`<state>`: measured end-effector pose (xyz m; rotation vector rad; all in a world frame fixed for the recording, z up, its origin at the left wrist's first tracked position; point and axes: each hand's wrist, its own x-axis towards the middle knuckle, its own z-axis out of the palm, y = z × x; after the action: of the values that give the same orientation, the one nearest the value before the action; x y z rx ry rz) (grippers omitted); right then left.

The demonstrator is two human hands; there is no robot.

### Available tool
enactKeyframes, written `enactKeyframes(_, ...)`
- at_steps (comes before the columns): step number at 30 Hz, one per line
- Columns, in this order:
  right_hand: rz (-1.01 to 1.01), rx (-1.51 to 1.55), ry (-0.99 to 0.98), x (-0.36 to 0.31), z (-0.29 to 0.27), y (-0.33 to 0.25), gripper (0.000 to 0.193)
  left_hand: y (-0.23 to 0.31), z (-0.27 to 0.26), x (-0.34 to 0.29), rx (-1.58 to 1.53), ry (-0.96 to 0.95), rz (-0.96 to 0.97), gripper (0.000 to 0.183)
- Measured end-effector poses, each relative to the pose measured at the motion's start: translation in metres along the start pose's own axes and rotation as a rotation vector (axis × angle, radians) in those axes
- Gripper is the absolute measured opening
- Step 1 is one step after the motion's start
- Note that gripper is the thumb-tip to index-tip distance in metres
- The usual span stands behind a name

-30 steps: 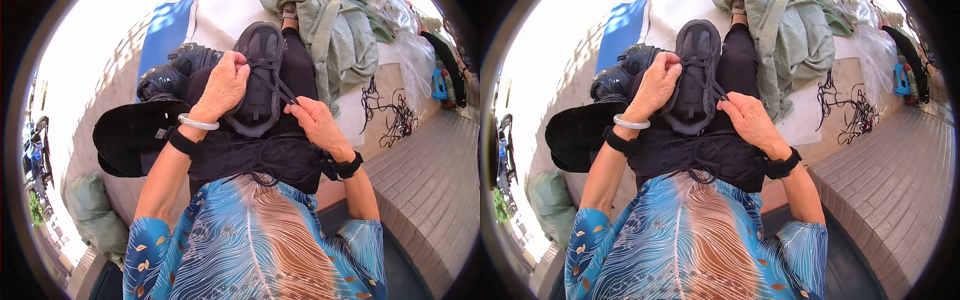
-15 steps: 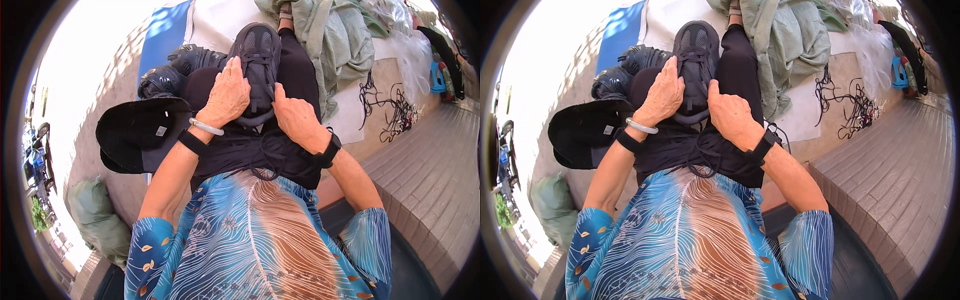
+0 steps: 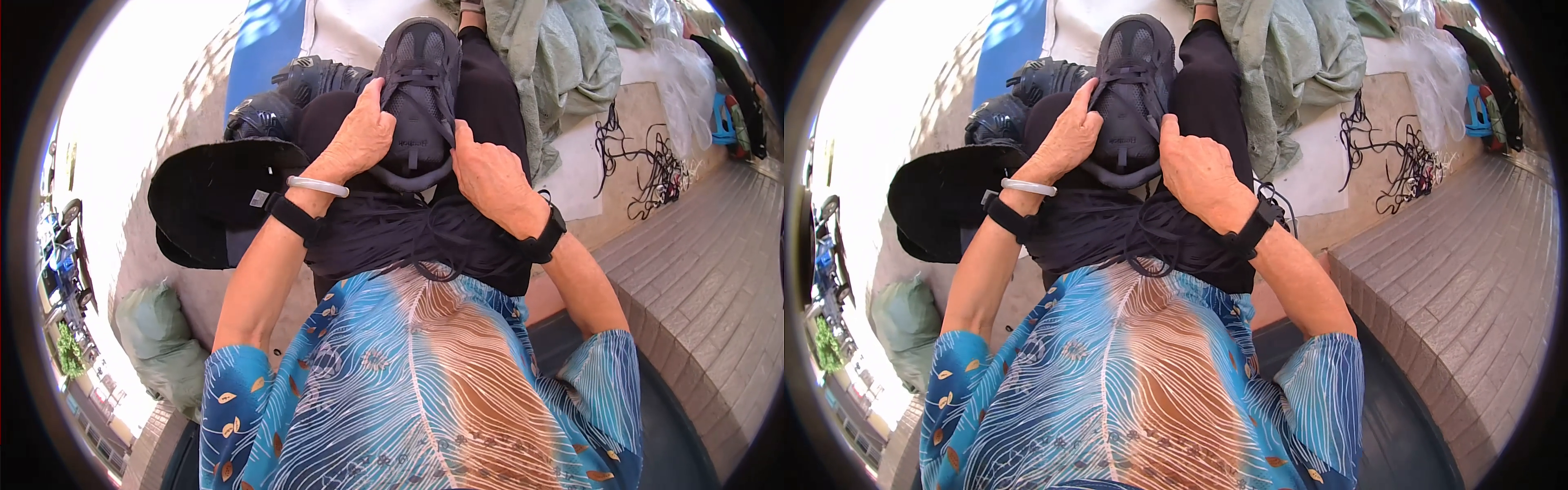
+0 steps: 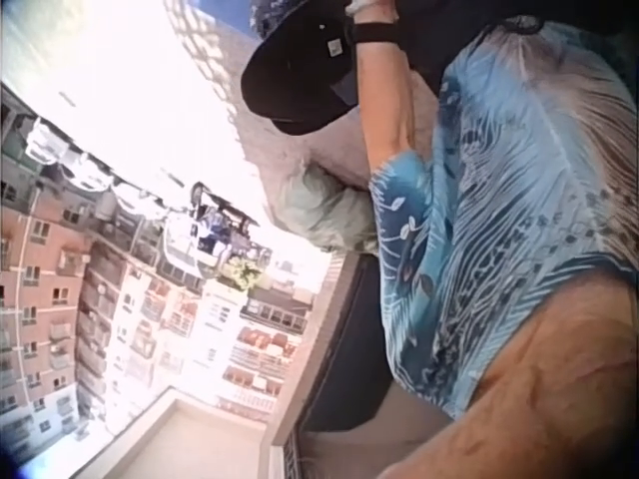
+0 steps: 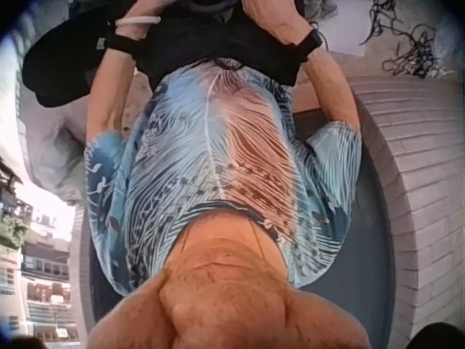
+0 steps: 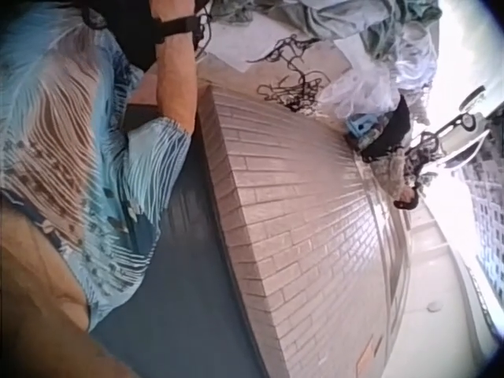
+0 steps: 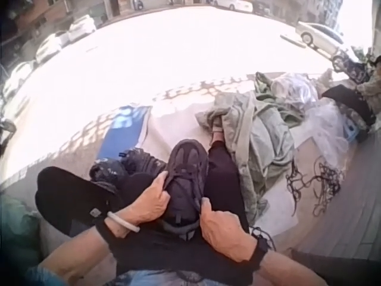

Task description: The recorder is lacing up a black athletic shoe while sitting on the floor.

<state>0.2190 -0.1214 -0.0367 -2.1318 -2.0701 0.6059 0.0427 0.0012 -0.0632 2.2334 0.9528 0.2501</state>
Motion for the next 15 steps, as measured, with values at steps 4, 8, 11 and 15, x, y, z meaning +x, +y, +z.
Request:
enactKeyframes(4, -0.049, 0.062, -0.003, -0.006, -0.009, -0.006, 0.041, 0.002, 0.003, -0.002, -0.136, 0.070, -0.156, 0.056)
enactKeyframes(8, -0.069, 0.178, 0.049, -0.004, -0.020, -0.008, 0.046, 0.021, -0.013, -0.008, -0.004, 0.167, 0.123, 0.067)
enactKeyframes(11, -0.083, 0.249, 0.034, 0.001, -0.031, -0.013, 0.048, 0.018, -0.015, -0.008, 0.218, 0.016, 0.064, 0.067)
enactKeyframes(15, -0.061, 0.204, 0.160, 0.027, -0.030, -0.008, 0.048, 0.026, -0.023, -0.004, 0.324, -0.094, 0.022, 0.068)
